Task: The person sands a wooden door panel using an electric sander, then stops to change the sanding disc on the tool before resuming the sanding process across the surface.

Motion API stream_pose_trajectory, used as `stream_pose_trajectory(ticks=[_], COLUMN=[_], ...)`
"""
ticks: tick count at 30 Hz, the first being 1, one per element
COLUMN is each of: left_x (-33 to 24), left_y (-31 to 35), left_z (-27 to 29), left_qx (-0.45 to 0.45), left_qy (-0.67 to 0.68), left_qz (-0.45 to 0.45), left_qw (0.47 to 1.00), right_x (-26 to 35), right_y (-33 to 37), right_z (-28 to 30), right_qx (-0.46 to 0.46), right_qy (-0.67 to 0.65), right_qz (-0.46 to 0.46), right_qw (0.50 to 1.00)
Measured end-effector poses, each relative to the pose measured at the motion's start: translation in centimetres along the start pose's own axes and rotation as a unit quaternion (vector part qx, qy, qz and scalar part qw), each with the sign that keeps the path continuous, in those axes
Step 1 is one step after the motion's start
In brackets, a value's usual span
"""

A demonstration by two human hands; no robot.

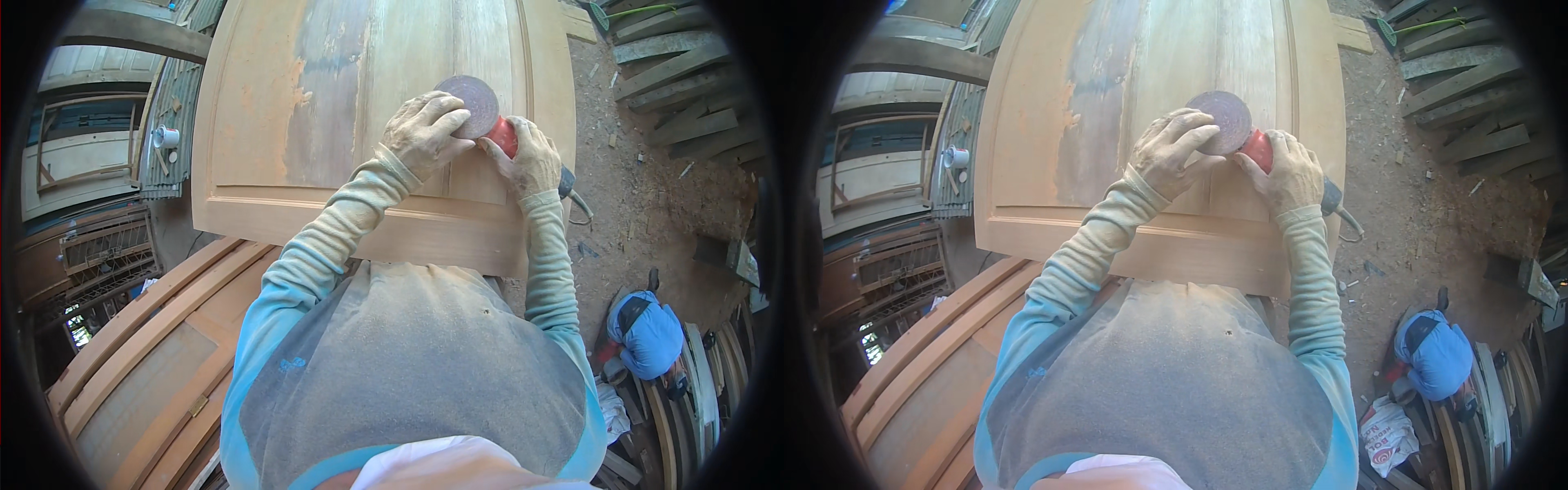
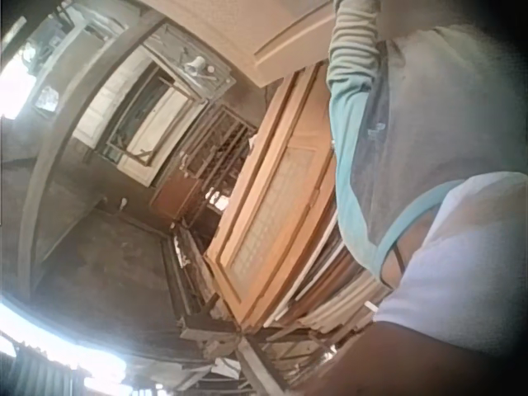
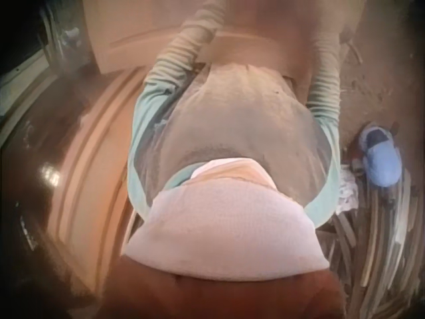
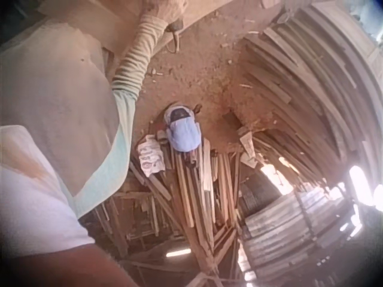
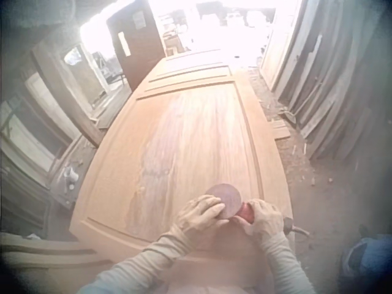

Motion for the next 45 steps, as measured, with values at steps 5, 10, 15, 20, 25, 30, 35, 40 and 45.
stream_pose_trajectory(ticks=[5, 10, 15, 20, 25, 30, 35, 40, 45], left_x=[-0.1, -0.4, -0.1, -0.2, -0.2, -0.4, 1.4, 14.2, 18.4], left_y=[-0.6, -0.4, -0.2, -0.1, -0.1, -0.5, -2.6, -1.9, 4.3], left_z=[0.4, 0.7, 0.3, 0.3, 0.2, 0.6, 2.6, 6.3, 8.9], left_qx=[-0.015, -0.023, -0.027, -0.029, -0.020, -0.020, -0.086, -0.263, -0.274], left_qy=[0.016, 0.008, 0.004, -0.001, -0.003, 0.009, 0.111, 0.438, 0.518], left_qz=[-0.024, -0.018, -0.017, -0.025, -0.030, -0.047, 0.053, 0.383, 0.416], left_qw=[0.999, 1.000, 0.999, 0.999, 0.999, 0.999, 0.989, 0.770, 0.695], right_x=[0.2, 0.4, 0.6, 0.5, 0.6, 0.7, 0.5, 0.5, 3.2], right_y=[0.2, 0.0, -0.2, -0.1, 0.0, 0.0, 0.1, 0.0, 0.2], right_z=[-0.1, -0.3, -0.1, -0.3, -0.3, -0.2, -0.2, -0.3, 2.2], right_qx=[-0.021, -0.020, -0.014, -0.022, -0.024, -0.022, -0.027, -0.022, -0.128], right_qy=[0.032, 0.036, 0.045, 0.046, 0.051, 0.048, 0.051, 0.057, 0.046], right_qz=[0.019, 0.025, 0.021, 0.026, 0.024, 0.017, 0.017, 0.009, 0.070], right_qw=[0.999, 0.999, 0.999, 0.998, 0.998, 0.998, 0.998, 0.998, 0.988])
Point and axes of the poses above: each hand's wrist, its own y-axis away from the middle knuckle, its own z-axis out of the back of the hand, x = y × z, the point moved 9 cm from there along -y, towards the middle knuckle, and after that the axes turned 11 degrees about z, right-handed, at the moved point
